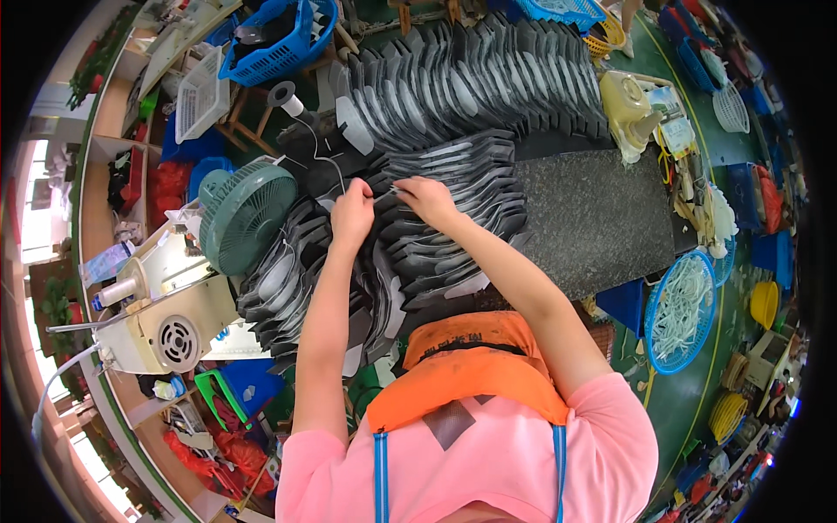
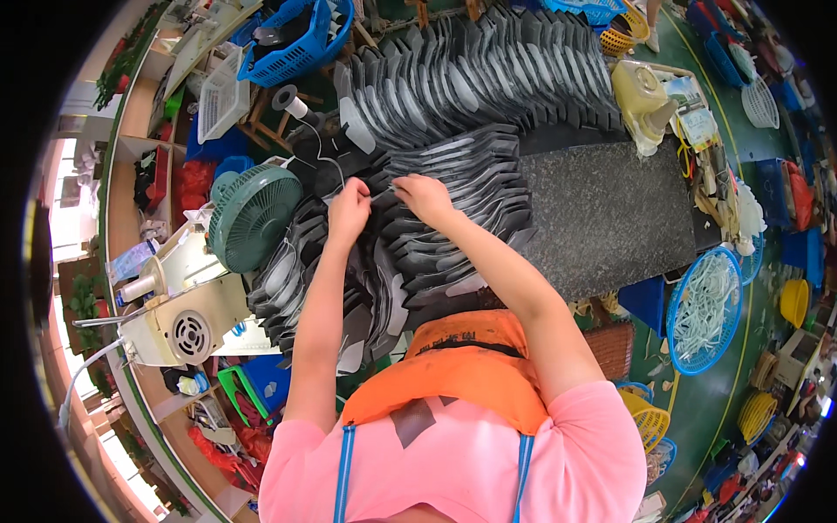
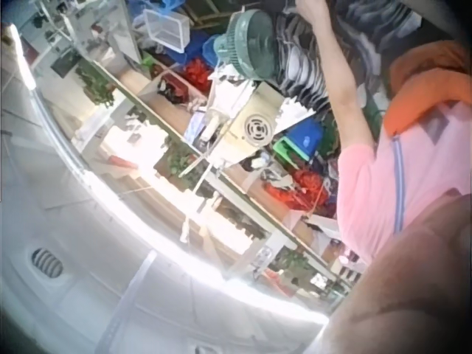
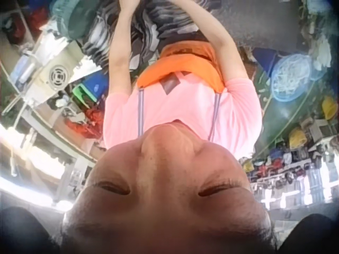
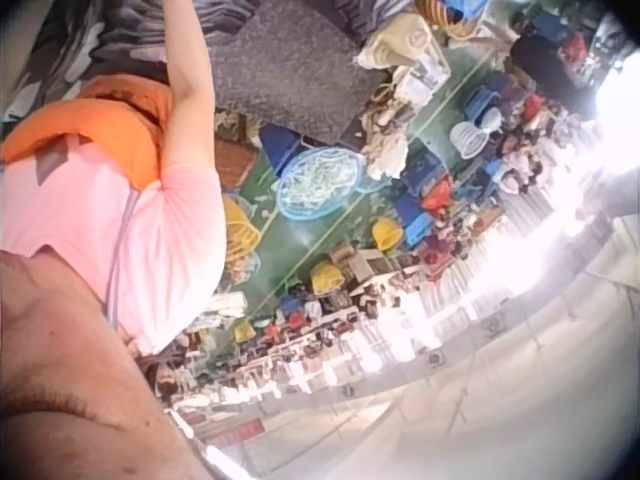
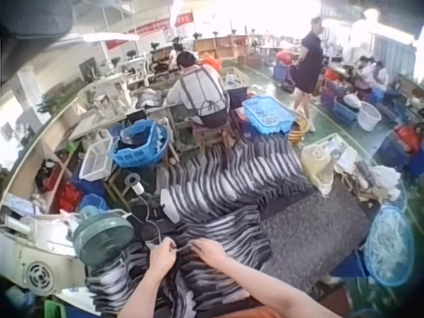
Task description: The person trims loose threads from stacked fabric pieces using thread snips, swaps an empty thread spool on a holder for a new one, and continues trimming threads from the fabric pieces.
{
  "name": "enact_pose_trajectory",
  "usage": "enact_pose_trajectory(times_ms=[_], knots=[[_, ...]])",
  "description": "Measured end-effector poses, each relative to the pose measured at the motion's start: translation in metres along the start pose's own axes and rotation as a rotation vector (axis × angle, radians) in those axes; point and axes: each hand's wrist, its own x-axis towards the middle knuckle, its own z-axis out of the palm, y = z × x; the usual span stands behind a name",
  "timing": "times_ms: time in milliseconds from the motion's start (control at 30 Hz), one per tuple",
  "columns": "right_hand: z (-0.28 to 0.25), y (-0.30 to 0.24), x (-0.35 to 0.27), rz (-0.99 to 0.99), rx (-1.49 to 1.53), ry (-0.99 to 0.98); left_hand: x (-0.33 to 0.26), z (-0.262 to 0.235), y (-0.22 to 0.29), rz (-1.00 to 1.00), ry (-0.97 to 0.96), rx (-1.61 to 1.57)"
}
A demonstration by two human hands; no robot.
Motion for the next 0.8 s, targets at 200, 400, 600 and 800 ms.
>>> enact_pose_trajectory(times_ms=[200, 400, 600, 800], knots=[[-0.025, 0.0, -0.045, 0.091, 0.108, 0.019, -0.08, 0.023, 0.026, -0.038, -0.165, -0.238], [-0.097, -0.03, -0.093, 0.167, 0.528, -0.281, -0.172, 0.021, 0.107, -0.331, -0.973, -1.139], [-0.142, -0.067, -0.084, 0.35, 0.365, -0.623, -0.121, 0.006, 0.104, -0.285, -0.532, -1.173], [-0.114, -0.054, -0.076, 0.494, 0.535, -0.443, -0.044, 0.041, 0.03, -0.292, -0.304, -0.75]])
